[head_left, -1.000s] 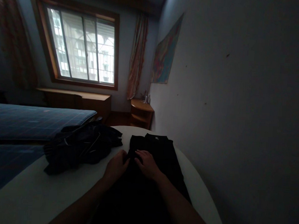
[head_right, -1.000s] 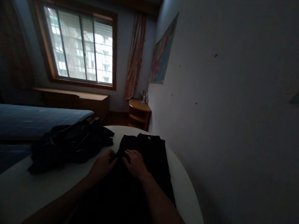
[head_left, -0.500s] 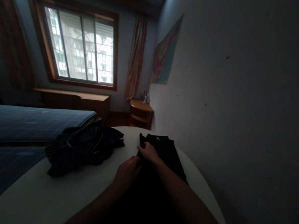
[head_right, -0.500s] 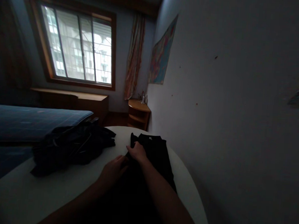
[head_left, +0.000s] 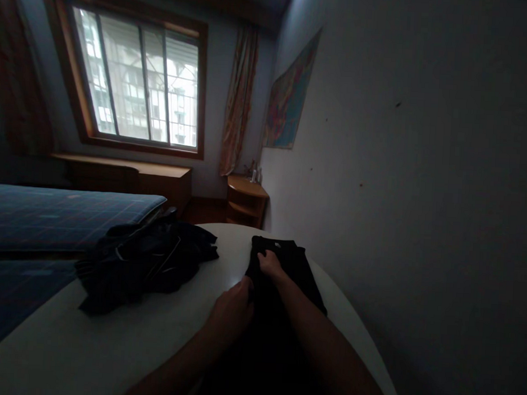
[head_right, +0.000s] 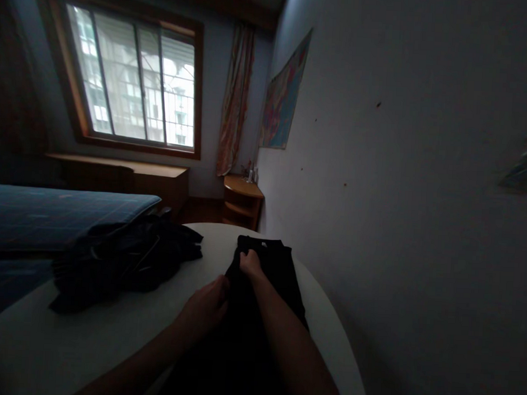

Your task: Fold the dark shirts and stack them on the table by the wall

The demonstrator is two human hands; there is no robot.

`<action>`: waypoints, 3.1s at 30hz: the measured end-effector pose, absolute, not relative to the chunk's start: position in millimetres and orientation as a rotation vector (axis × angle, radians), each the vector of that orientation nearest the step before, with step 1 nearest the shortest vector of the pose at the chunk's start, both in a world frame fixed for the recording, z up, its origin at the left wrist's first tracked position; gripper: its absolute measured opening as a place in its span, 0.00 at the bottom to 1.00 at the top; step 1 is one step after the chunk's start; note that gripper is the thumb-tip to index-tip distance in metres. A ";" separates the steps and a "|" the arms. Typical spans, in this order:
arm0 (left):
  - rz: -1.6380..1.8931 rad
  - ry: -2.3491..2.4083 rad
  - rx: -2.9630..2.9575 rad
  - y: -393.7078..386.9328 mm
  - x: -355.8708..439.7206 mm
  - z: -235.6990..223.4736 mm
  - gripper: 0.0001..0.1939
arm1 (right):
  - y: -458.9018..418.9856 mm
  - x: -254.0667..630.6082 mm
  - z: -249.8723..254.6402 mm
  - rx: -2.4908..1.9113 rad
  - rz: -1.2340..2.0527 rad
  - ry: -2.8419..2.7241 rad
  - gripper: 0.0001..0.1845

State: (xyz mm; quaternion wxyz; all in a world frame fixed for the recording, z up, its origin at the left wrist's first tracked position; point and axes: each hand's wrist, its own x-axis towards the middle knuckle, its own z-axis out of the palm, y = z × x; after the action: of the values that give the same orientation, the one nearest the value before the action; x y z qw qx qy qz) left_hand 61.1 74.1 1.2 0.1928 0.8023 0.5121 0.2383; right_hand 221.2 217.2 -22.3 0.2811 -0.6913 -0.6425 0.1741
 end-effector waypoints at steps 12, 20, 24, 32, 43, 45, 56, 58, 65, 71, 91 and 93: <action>0.422 1.314 2.289 47.9 79.2 -3.1 0.16 | 197.9 254.5 -22.1 -1.878 0.743 -1.560 0.40; 0.208 1.320 2.403 37.6 79.8 7.1 0.13 | 170.1 274.2 -2.3 -1.855 1.257 -1.761 0.57; 0.513 1.137 2.367 40.2 82.8 5.8 0.09 | 155.3 279.0 3.8 -1.728 1.144 -1.750 0.52; 0.434 0.713 2.535 32.8 84.1 -1.9 0.22 | 137.6 284.0 -2.7 -1.695 0.832 -1.881 0.46; 0.383 0.653 2.594 31.1 77.2 -15.4 0.34 | 109.9 289.5 -14.1 -1.460 0.299 -2.176 0.26; 0.413 0.786 2.560 40.0 75.3 -24.5 0.33 | 108.9 291.1 -20.3 -1.501 0.305 -2.259 0.27; 0.609 1.048 2.593 68.0 66.0 -43.4 0.22 | 133.0 271.1 -17.9 -1.678 0.129 -2.144 0.29; 0.626 1.046 2.596 68.0 66.5 -43.7 0.22 | 146.6 265.0 -14.7 -1.762 0.181 -2.170 0.30; 0.776 1.174 2.482 71.7 65.5 -37.4 0.14 | 177.5 251.3 -26.1 -1.929 0.406 -2.318 0.34; 0.857 1.358 2.379 76.8 63.2 -35.0 0.13 | 192.3 246.1 -35.5 -1.892 0.406 -2.341 0.35; 0.953 1.710 2.016 101.4 53.6 -40.1 0.19 | 250.0 176.3 -27.5 -1.737 0.369 -2.340 0.34; 0.960 1.701 2.059 103.5 52.6 -43.8 0.18 | 245.8 181.8 -25.7 -1.673 0.291 -2.292 0.32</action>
State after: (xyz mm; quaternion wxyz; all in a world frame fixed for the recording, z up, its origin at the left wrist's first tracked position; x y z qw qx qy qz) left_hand 52.6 103.5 -43.8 0.1512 0.7172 0.5925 0.3343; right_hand 181.8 245.8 -25.7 0.1441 -0.5803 -0.7952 0.1010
